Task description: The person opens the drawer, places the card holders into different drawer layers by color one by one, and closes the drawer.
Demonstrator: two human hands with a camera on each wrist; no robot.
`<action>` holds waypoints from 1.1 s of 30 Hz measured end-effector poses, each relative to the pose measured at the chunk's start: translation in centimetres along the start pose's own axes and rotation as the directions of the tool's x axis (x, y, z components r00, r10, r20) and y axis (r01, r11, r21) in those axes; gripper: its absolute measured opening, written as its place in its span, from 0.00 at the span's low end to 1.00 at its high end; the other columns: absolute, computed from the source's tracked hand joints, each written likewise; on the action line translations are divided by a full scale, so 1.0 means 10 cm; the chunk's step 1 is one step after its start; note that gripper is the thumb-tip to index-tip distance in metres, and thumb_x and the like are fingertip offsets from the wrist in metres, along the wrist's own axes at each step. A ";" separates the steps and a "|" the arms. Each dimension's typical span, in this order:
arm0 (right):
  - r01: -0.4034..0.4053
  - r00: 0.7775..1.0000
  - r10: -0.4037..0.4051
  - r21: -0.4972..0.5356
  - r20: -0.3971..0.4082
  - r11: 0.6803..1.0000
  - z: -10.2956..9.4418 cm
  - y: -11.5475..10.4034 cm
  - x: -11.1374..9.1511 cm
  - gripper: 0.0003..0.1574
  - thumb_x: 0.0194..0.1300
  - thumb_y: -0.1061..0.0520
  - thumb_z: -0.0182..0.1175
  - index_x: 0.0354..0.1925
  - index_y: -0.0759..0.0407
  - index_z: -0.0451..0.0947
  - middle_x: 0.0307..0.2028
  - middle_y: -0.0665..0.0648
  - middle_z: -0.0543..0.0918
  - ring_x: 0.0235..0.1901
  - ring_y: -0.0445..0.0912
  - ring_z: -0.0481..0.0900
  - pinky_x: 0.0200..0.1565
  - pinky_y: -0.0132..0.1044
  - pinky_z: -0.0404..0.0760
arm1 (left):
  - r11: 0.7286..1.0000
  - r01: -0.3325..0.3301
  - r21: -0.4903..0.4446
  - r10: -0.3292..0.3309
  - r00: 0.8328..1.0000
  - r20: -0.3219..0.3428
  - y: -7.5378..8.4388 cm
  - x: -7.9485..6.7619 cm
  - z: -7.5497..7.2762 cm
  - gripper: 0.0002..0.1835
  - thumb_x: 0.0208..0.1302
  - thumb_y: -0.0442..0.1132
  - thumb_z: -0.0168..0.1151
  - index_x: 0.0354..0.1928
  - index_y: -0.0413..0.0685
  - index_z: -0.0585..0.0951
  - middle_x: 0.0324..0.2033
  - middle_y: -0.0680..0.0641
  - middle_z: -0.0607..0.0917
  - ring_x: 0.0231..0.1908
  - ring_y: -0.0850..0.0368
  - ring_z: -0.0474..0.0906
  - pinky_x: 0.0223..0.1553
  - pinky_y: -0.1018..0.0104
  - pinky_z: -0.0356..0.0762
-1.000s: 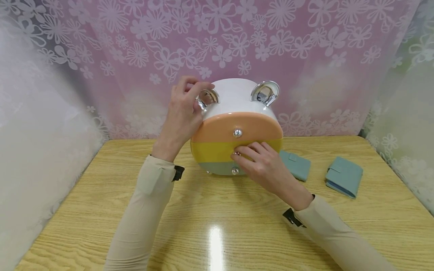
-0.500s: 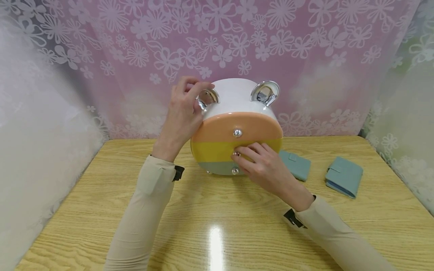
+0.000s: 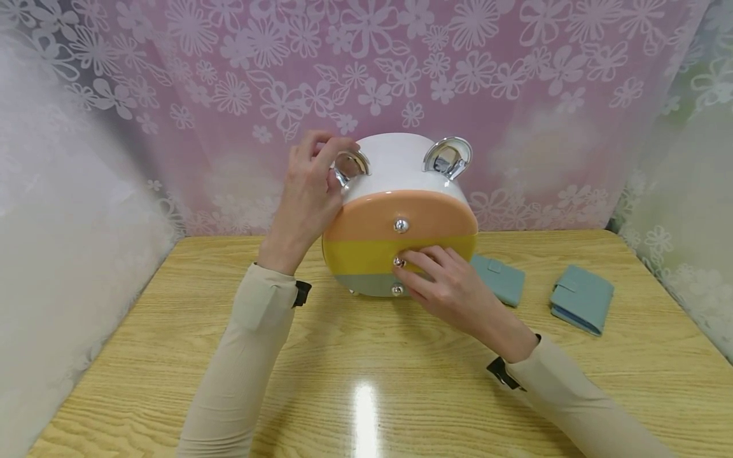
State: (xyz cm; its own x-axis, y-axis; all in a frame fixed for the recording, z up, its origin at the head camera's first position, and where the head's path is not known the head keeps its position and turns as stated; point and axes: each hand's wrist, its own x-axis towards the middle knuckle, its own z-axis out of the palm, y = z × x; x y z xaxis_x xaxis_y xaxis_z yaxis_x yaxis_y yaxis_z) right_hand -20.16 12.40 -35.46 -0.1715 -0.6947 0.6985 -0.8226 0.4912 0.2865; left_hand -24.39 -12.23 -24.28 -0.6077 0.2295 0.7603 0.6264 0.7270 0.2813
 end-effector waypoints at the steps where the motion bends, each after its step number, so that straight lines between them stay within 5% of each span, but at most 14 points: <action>1: 0.000 1.000 0.000 0.004 0.001 1.000 0.00 0.00 0.00 0.23 0.50 0.60 0.79 0.47 0.56 0.87 0.48 0.57 0.87 0.44 0.55 0.82 0.43 0.45 0.82 | 1.000 0.003 0.003 -0.003 1.000 0.002 0.00 0.00 0.00 0.22 0.64 0.20 0.51 0.54 0.47 0.82 0.52 0.41 0.77 0.55 0.44 0.73 0.58 0.52 0.66; 11: 0.044 0.999 -0.044 -0.007 -0.001 0.999 -0.02 -0.03 -0.05 0.21 0.53 0.58 0.78 0.47 0.55 0.87 0.50 0.59 0.87 0.45 0.56 0.83 0.40 0.44 0.82 | 0.999 0.021 0.026 -0.021 0.999 0.028 0.02 0.00 -0.02 0.23 0.64 0.21 0.51 0.54 0.50 0.82 0.54 0.41 0.76 0.55 0.44 0.74 0.58 0.53 0.67; 14: 0.065 0.998 -0.065 -0.018 -0.001 0.998 -0.01 -0.05 -0.07 0.11 0.68 0.55 0.67 0.48 0.55 0.86 0.51 0.60 0.87 0.46 0.56 0.83 0.40 0.44 0.82 | 0.999 0.020 0.029 -0.021 0.999 0.033 0.02 0.00 -0.02 0.23 0.64 0.20 0.50 0.54 0.50 0.81 0.54 0.41 0.76 0.55 0.43 0.74 0.58 0.54 0.67; 18: 0.094 0.996 -0.094 -0.037 0.001 0.995 -0.01 -0.07 -0.09 0.21 0.81 0.50 0.47 0.48 0.55 0.86 0.52 0.61 0.87 0.46 0.56 0.82 0.41 0.44 0.82 | 0.999 0.017 0.032 -0.018 0.999 0.030 0.02 0.00 -0.01 0.23 0.63 0.20 0.50 0.54 0.50 0.81 0.54 0.41 0.76 0.54 0.43 0.75 0.57 0.54 0.66; 33: 0.154 0.979 -0.142 -0.072 0.149 0.985 -0.02 -0.15 -0.11 0.21 0.82 0.61 0.42 0.51 0.54 0.84 0.52 0.57 0.85 0.50 0.54 0.82 0.50 0.43 0.81 | 0.999 0.019 0.027 -0.019 1.000 0.018 0.01 0.00 0.00 0.25 0.61 0.19 0.48 0.53 0.50 0.81 0.53 0.41 0.76 0.53 0.43 0.74 0.54 0.56 0.65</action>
State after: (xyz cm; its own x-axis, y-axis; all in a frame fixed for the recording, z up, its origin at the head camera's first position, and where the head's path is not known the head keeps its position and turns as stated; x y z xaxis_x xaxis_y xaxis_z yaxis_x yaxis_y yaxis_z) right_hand -18.63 12.60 -36.54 -0.1316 -0.8278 0.5454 -0.7981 0.4148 0.4370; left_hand -24.31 -12.16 -24.22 -0.6282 0.2267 0.7443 0.6016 0.7482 0.2799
